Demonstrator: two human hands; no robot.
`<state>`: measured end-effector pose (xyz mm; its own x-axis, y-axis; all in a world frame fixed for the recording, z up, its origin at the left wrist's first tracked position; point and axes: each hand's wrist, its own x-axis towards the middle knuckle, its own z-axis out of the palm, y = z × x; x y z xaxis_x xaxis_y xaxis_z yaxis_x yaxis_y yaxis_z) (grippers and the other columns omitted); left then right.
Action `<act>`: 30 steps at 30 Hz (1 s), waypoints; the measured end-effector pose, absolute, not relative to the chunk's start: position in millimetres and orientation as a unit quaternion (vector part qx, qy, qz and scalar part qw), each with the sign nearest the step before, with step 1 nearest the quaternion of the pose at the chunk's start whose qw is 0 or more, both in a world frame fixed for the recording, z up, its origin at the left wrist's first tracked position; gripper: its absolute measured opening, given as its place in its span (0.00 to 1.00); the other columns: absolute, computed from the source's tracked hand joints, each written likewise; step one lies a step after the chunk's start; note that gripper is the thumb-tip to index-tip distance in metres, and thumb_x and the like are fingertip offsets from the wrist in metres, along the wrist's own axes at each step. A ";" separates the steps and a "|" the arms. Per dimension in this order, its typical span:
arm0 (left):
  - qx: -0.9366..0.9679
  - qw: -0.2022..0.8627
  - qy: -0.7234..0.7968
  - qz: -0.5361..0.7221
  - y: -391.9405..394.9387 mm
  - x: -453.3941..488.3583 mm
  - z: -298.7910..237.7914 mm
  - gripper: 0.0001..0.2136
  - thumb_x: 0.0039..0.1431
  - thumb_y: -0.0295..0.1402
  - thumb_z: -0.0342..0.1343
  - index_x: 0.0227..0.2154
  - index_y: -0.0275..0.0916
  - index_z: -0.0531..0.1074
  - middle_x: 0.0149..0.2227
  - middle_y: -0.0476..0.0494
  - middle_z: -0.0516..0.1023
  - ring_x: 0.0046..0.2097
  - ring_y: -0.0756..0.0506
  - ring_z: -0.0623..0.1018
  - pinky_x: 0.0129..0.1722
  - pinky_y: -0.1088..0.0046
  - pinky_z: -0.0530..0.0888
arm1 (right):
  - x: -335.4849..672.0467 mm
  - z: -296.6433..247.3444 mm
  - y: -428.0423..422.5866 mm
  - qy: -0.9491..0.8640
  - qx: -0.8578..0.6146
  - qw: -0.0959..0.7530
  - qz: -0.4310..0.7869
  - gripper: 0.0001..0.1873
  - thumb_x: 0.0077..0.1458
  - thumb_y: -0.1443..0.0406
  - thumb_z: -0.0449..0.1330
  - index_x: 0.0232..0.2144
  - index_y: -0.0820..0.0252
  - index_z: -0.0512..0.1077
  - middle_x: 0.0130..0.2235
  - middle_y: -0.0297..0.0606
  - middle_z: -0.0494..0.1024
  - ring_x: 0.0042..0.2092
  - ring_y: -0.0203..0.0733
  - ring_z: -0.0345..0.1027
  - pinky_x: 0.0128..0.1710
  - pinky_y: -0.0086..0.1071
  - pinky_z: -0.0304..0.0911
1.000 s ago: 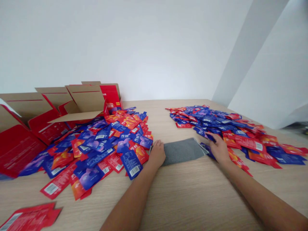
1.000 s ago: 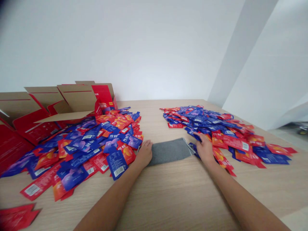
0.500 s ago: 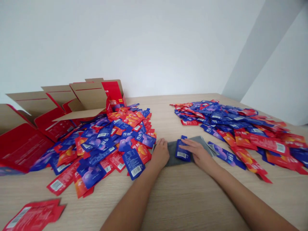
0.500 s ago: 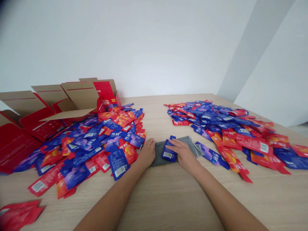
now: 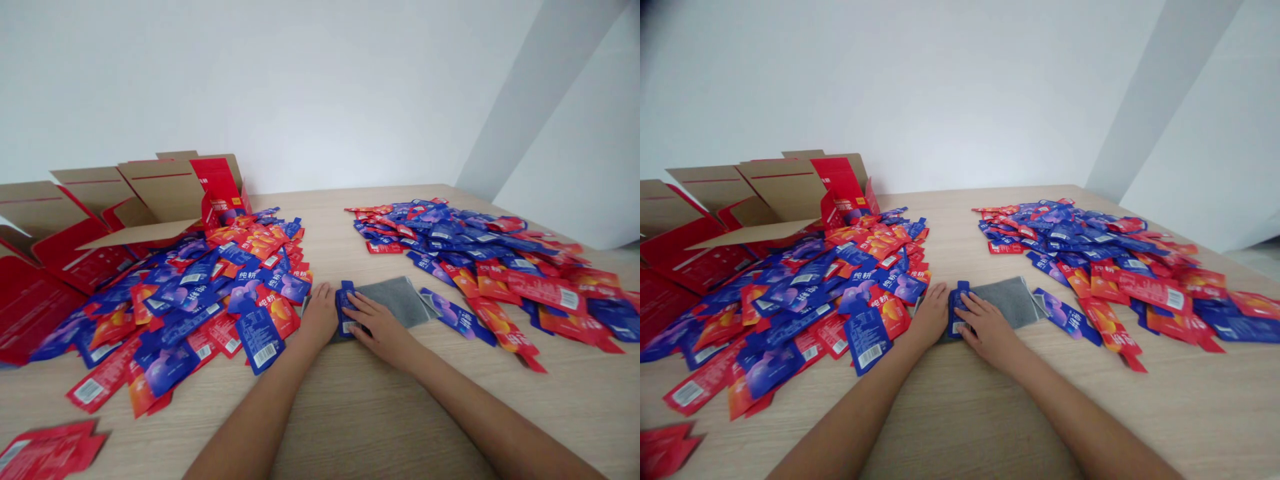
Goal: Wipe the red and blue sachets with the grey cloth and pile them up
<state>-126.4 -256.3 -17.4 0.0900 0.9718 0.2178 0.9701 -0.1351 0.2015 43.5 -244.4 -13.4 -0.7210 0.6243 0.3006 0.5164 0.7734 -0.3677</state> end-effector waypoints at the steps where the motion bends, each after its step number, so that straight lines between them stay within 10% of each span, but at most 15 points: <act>1: 0.741 0.000 0.655 0.148 -256.5 -126.6 -17.4 0.20 0.56 0.21 0.39 0.51 0.24 0.64 0.55 0.30 0.65 0.59 0.42 0.61 0.59 0.66 0.58 | 47.2 -12.8 -243.6 -0.917 -0.325 0.196 0.120 0.20 0.56 0.64 0.52 0.52 0.55 0.67 0.60 0.42 0.59 0.61 0.49 0.48 0.57 0.48 0.52; 15: 0.741 0.013 0.653 0.157 -258.2 -126.4 -15.4 0.20 0.55 0.20 0.40 0.50 0.24 0.65 0.56 0.29 0.64 0.59 0.42 0.61 0.59 0.66 0.58 | 65.2 -4.1 -236.2 -0.837 -0.457 0.277 0.116 0.20 0.52 0.66 0.54 0.48 0.56 0.68 0.38 0.41 0.70 0.41 0.45 0.66 0.43 0.40 0.64; 30: 0.740 0.012 0.653 0.163 -258.0 -126.8 -17.9 0.21 0.54 0.20 0.40 0.51 0.24 0.63 0.56 0.30 0.64 0.59 0.41 0.61 0.59 0.65 0.58 | 43.2 -20.9 -254.7 -0.929 -0.332 0.160 -0.006 0.23 0.61 0.63 0.44 0.57 0.61 0.60 0.61 0.45 0.57 0.62 0.48 0.46 0.55 0.45 0.52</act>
<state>-126.8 -258.0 -17.9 0.0944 0.9696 0.2257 0.9618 -0.1474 0.2308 43.2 -254.7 -20.9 -0.7279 0.6155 0.3023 0.6195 0.7793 -0.0949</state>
